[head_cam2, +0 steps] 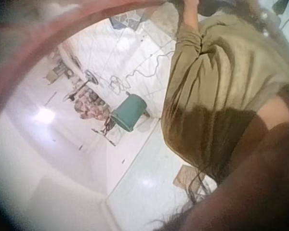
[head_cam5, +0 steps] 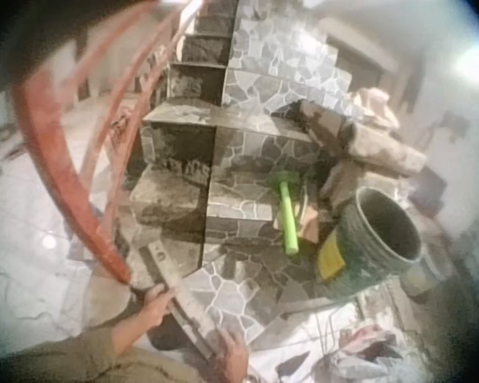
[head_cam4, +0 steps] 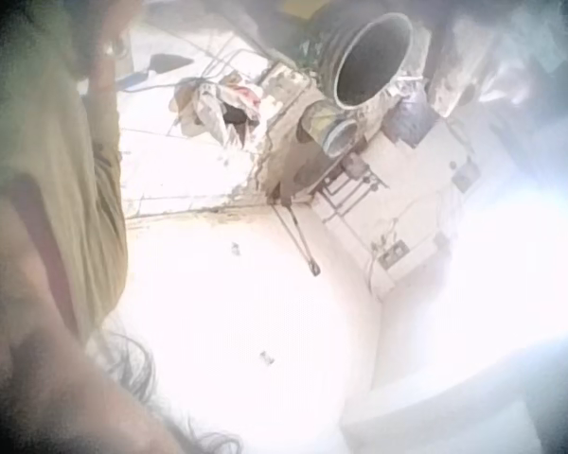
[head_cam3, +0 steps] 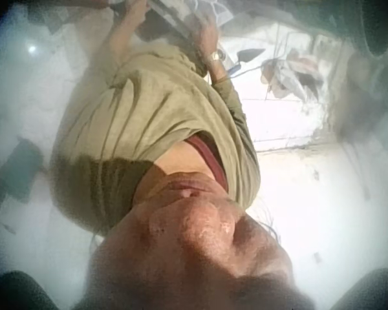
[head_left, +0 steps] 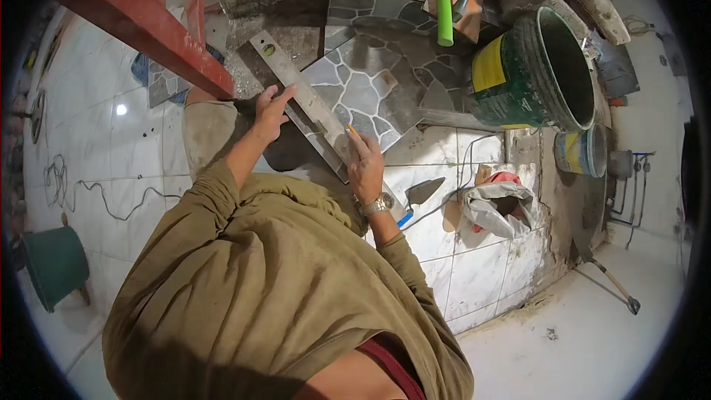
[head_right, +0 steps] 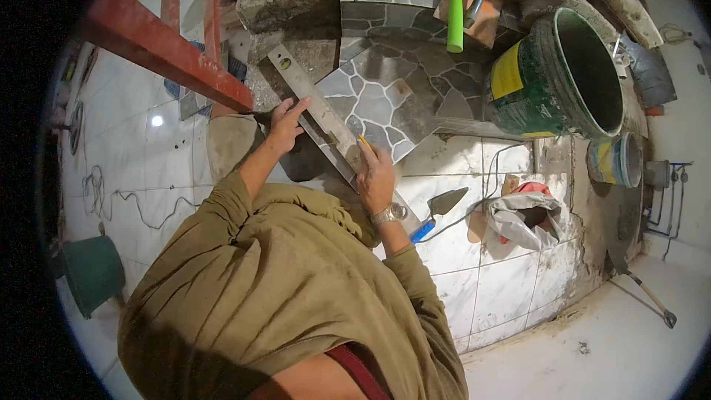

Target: Install tile on concrete steps using a grinder and leveling tools.

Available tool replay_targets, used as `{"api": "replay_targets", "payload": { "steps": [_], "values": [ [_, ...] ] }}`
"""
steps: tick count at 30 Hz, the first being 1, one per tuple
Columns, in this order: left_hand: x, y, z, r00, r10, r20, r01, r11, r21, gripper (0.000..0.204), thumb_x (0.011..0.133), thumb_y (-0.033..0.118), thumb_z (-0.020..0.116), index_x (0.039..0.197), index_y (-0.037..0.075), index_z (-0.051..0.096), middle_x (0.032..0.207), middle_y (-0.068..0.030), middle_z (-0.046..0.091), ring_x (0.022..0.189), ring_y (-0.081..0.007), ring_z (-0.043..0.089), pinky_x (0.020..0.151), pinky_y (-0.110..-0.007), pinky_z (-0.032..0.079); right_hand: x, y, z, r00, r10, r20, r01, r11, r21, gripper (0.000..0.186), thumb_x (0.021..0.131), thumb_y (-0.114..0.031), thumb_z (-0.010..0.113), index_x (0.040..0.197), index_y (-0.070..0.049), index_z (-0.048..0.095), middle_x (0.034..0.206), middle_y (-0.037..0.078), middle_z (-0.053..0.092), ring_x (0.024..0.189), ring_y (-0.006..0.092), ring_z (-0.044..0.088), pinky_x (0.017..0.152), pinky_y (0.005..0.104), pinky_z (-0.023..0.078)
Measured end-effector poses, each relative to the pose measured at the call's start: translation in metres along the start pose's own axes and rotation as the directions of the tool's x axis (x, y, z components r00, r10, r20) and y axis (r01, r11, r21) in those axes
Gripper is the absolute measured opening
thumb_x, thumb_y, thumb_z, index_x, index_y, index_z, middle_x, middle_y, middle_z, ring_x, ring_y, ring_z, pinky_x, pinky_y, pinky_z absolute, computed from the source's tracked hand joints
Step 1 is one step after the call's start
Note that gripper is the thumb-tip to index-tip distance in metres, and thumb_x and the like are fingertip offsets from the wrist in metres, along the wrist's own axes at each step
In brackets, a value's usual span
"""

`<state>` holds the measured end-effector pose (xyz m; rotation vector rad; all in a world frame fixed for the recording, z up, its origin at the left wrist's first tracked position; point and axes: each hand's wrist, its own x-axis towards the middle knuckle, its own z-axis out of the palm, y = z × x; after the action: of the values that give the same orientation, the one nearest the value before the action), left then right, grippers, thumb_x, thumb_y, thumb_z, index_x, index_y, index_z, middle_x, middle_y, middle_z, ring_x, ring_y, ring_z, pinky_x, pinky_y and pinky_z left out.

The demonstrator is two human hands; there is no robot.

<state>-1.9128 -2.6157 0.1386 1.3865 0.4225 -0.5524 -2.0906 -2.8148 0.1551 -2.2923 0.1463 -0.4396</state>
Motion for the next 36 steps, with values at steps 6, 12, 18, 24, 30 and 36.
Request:
{"api": "replay_targets", "payload": {
  "steps": [6,12,18,24,30,36],
  "values": [
    [0.02,-0.03,-0.03,0.977,-0.024,0.211,0.1,0.927,-0.361,0.064,0.096,0.05,0.061,0.142,0.007,0.044,0.135,-0.0086,0.059,0.119,-0.0251,0.061,0.101,-0.051,0.048,-0.021,-0.018,-0.007,1.0,0.016,-0.007,-0.018,0.938,-0.347,0.054,0.078,-0.019,0.076,0.126,-0.001,0.057,0.109,0.021,0.058,0.101,0.0386,0.057,0.085,0.0446,0.049],
    [0.011,-0.028,-0.029,0.903,-0.012,0.43,0.143,0.951,-0.274,0.047,0.099,0.043,0.06,0.13,0.007,0.056,0.128,-0.0085,0.063,0.117,-0.0249,0.062,0.098,-0.049,0.051,-0.039,-0.004,-0.056,1.0,0.022,-0.001,-0.022,0.988,-0.156,0.055,0.077,-0.02,0.078,0.124,-0.001,0.058,0.109,0.019,0.057,0.099,0.0375,0.057,0.084,0.0433,0.049],
    [0.006,-0.041,-0.049,0.846,0.083,0.526,0.045,0.973,-0.226,0.041,0.1,0.031,0.058,0.132,0.006,0.054,0.119,-0.0098,0.066,0.098,-0.0249,0.07,0.081,-0.041,0.061,-0.09,-0.047,-0.146,0.971,0.151,-0.188,-0.145,0.988,0.046,0.055,0.069,-0.007,0.081,0.118,0.002,0.061,0.109,0.016,0.059,0.1,0.0289,0.061,0.087,0.0357,0.05],
    [0.004,-0.054,-0.008,0.81,-0.057,0.583,0.243,0.938,-0.246,0.036,0.104,0.028,0.052,0.135,0.009,0.049,0.135,-0.0072,0.055,0.116,-0.0276,0.062,0.103,-0.053,0.047,-0.122,-0.051,-0.187,0.741,0.386,-0.55,-0.142,0.89,0.434,0.05,0.085,-0.001,0.067,0.131,0.005,0.05,0.119,0.011,0.057,0.101,0.0163,0.058,0.083,0.0281,0.051],
    [-0.011,-0.079,0.056,0.899,-0.059,0.434,0.276,0.847,-0.455,0.032,0.104,0.02,0.052,0.133,0.008,0.046,0.134,-0.0081,0.055,0.125,-0.0323,0.056,0.108,-0.061,0.04,-0.108,-0.06,-0.214,0.58,0.517,-0.63,-0.133,0.823,0.553,0.044,0.09,-0.006,0.064,0.13,0.006,0.05,0.112,0.011,0.061,0.095,0.0148,0.058,0.075,0.0276,0.05],
    [-0.01,-0.082,0.109,0.906,-0.111,0.408,0.377,0.648,-0.662,0.028,0.103,0.014,0.05,0.129,0.004,0.048,0.136,-0.0119,0.054,0.128,-0.0342,0.053,0.112,-0.06,0.038,-0.066,-0.073,-0.241,0.483,0.532,-0.696,-0.146,0.832,0.535,0.042,0.091,-0.02,0.067,0.122,0.006,0.055,0.093,0.006,0.06,0.07,0.0138,0.058,0.061,0.0265,0.049]
  ]
}}
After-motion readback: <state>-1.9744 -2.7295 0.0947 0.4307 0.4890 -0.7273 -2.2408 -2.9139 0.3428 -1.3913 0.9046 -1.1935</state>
